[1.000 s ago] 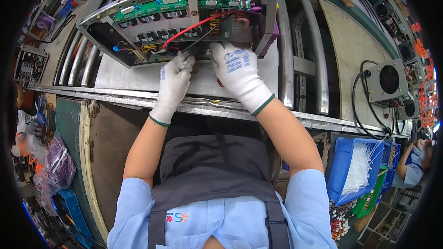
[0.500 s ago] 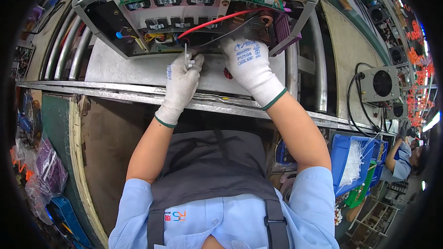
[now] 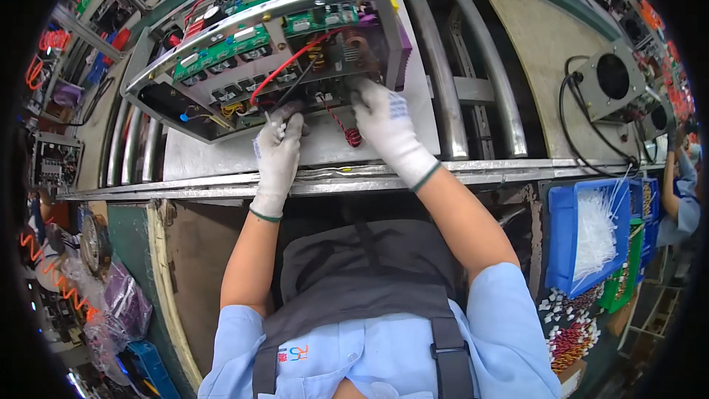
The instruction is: The person assembles an electronic device on a factory assembly line. They connect various colored wires to a circuit board, secure them with zip ties, and attach a black cable to the unit. The person also handles a purple component and a black cable, organizing them within the device's chassis.
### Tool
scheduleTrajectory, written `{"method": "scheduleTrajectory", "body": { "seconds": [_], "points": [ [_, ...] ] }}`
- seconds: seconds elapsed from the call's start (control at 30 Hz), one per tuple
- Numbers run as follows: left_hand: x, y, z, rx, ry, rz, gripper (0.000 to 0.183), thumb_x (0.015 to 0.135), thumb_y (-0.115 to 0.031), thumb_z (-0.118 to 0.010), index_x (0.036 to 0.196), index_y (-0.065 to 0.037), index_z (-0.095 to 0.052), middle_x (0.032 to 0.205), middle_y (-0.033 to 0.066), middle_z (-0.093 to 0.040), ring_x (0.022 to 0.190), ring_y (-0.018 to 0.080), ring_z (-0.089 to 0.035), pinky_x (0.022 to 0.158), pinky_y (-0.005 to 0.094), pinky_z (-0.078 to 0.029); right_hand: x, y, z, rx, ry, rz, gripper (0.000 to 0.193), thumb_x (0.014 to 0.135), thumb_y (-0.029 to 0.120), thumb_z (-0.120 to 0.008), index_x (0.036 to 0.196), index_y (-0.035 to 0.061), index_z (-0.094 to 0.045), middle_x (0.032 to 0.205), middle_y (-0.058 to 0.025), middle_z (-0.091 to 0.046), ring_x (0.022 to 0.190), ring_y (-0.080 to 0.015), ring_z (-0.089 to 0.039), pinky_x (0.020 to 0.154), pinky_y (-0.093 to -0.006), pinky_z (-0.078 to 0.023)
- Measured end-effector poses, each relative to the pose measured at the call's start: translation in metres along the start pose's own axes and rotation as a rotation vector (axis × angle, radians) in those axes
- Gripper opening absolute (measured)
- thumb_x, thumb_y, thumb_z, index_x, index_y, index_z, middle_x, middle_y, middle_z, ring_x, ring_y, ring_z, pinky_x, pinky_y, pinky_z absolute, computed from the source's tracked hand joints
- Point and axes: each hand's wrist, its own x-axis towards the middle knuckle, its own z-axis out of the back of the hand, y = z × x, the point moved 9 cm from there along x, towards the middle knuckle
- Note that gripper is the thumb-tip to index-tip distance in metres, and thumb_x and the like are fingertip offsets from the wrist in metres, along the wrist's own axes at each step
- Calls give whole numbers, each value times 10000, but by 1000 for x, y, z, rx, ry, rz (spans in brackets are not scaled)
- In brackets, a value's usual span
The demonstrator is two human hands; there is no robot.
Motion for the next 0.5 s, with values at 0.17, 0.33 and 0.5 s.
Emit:
{"method": "scheduleTrajectory", "body": {
  "seconds": [0.17,0.33,0.5],
  "points": [
    [11,2,-16,210,52,116,174,886,-135,-614,1000,-10,-650,653,-41,-523,573,44,-458,516,226,-382,9,19,-15,-412,59,151,238,837,256,-626,1022,118,-688,907,-133,-676,818,-308,-654,699,-395,-519],
    [11,-9,-19,193,-41,-313,216,894,-101,-604,1082,3,-633,795,-21,-594,632,31,-453,541,214,-380,4,25,-18,-384,43,183,225,796,237,-654,1000,156,-703,977,-80,-665,822,-283,-656,690,-375,-530],
    [10,22,-19,-47,51,87,237,911,-90,-585,1135,-18,-617,810,-51,-559,598,15,-372,505,191,-304,7,20,-22,-327,20,227,180,821,259,-625,954,154,-689,959,-91,-659,818,-282,-656,682,-387,-522]
  ]
}}
